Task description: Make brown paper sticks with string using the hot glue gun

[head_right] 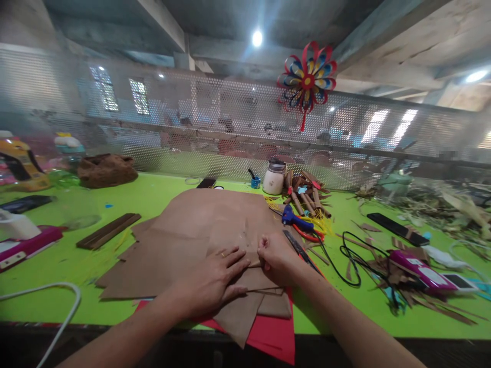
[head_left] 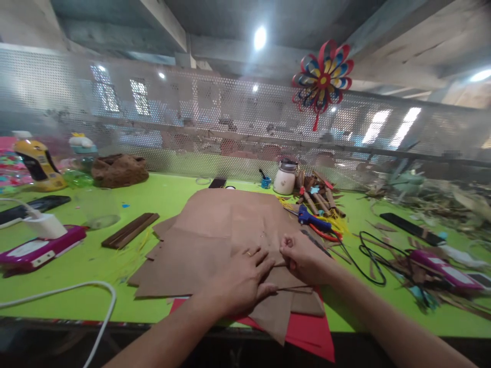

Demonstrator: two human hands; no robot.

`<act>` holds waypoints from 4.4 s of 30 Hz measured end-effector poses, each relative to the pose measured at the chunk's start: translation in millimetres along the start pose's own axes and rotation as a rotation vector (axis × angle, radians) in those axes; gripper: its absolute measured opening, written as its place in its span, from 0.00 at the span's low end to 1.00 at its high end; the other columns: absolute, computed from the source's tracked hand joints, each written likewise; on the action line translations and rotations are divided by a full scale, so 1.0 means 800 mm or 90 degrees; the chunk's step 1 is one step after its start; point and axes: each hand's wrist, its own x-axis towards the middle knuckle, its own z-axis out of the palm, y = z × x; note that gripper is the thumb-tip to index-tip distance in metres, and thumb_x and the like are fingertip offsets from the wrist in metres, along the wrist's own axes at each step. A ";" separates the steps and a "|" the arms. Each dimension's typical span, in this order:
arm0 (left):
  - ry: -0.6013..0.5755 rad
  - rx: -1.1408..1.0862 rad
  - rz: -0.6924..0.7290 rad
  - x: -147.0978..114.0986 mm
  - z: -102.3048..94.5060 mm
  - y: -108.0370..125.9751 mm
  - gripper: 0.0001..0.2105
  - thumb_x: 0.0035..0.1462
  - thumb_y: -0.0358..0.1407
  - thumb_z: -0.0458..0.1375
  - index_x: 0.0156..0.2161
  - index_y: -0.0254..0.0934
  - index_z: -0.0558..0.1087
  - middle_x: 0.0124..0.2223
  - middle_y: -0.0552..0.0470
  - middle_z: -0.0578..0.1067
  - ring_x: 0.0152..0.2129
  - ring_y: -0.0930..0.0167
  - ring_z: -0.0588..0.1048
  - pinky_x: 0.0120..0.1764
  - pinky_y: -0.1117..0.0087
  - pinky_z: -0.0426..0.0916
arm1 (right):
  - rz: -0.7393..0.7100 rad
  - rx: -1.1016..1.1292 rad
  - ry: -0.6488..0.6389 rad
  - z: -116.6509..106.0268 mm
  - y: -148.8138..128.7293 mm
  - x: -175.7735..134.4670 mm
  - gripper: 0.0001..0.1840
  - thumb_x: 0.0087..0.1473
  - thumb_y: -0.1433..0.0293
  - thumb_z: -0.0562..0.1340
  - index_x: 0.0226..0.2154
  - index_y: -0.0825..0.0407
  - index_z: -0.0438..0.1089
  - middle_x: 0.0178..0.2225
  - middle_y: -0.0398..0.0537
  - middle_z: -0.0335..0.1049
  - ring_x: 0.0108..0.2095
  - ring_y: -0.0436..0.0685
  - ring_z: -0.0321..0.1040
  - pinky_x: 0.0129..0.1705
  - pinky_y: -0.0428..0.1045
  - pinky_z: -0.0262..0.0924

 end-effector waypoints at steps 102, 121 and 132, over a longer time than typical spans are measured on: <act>0.012 0.108 -0.130 0.032 0.012 -0.031 0.13 0.60 0.38 0.49 0.35 0.32 0.72 0.36 0.41 0.74 0.37 0.60 0.72 0.42 0.60 0.65 | -0.176 -0.427 0.203 -0.065 0.059 0.064 0.14 0.57 0.67 0.56 0.39 0.57 0.73 0.37 0.55 0.73 0.38 0.58 0.68 0.40 0.50 0.59; -0.067 0.038 -0.148 0.068 0.007 -0.040 0.11 0.59 0.37 0.49 0.41 0.35 0.72 0.39 0.44 0.74 0.34 0.65 0.73 0.34 0.67 0.65 | -0.314 -0.335 -0.060 -0.076 0.074 -0.058 0.21 0.60 0.59 0.54 0.50 0.50 0.69 0.36 0.50 0.65 0.33 0.53 0.66 0.37 0.47 0.60; 0.008 0.115 -0.153 0.076 0.041 -0.042 0.19 0.63 0.44 0.42 0.48 0.42 0.71 0.40 0.44 0.74 0.35 0.63 0.73 0.36 0.66 0.63 | -0.357 -0.321 -0.039 -0.072 0.090 -0.063 0.22 0.60 0.59 0.53 0.50 0.52 0.70 0.34 0.51 0.63 0.35 0.56 0.63 0.39 0.50 0.59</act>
